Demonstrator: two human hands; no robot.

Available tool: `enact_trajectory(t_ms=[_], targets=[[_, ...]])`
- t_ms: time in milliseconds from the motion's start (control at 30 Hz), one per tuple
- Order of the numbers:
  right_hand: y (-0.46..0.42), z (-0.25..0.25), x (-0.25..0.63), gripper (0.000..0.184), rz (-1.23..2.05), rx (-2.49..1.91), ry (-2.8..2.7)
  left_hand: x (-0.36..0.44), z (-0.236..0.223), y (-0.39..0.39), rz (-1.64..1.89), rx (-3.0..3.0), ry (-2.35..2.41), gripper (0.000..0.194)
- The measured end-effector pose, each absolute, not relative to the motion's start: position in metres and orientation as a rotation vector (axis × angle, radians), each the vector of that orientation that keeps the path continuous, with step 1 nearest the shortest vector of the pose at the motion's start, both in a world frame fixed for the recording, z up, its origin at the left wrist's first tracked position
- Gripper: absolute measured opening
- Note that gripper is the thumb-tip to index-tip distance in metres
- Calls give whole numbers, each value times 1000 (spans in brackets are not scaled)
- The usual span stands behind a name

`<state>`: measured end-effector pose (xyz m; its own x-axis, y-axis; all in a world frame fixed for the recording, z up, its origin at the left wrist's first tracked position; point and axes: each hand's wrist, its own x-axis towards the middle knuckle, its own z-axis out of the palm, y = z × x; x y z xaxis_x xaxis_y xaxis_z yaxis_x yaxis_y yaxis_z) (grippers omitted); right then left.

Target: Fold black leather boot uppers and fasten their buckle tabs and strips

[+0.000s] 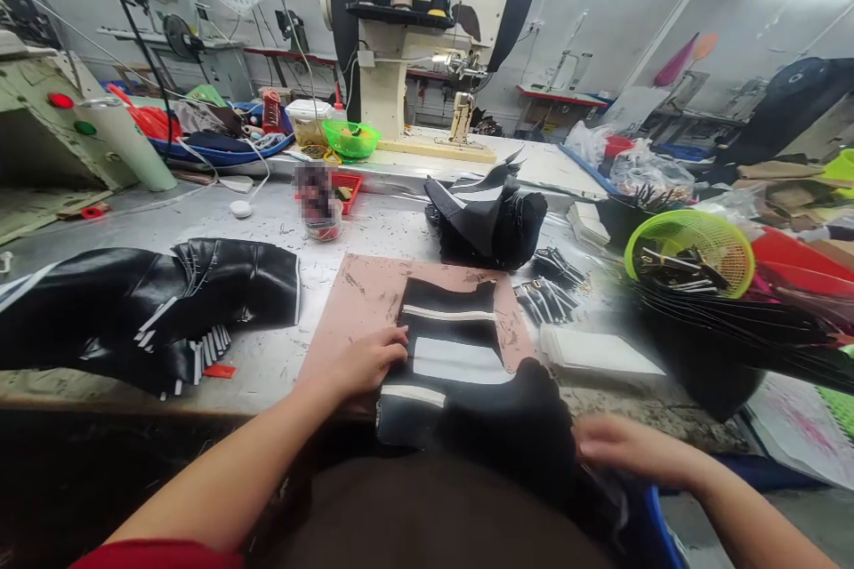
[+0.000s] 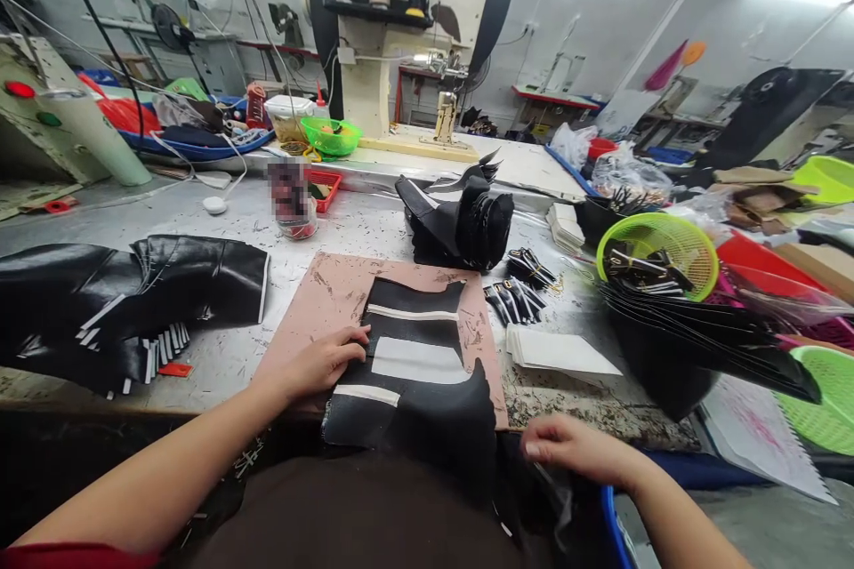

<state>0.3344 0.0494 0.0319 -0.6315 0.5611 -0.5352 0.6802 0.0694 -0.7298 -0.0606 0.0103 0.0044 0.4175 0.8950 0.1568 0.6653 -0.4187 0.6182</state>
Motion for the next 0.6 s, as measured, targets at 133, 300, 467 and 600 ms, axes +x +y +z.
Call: enact_trajectory(t_ms=[133, 300, 467, 600], targets=[[90, 38, 284, 41, -1374, 1632, 2592, -65, 5, 11, 929, 2119, 1506, 22], [125, 45, 197, 20, -1132, 1409, 2922, -76, 4, 10, 1285, 1726, 1868, 15], [140, 120, 162, 23, -1230, 1296, 3227, -88, -6, 16, 1478, 1345, 2016, 17], [208, 195, 147, 28, -1501, 1346, 3471, -91, -12, 19, 1494, 1358, 2023, 16]])
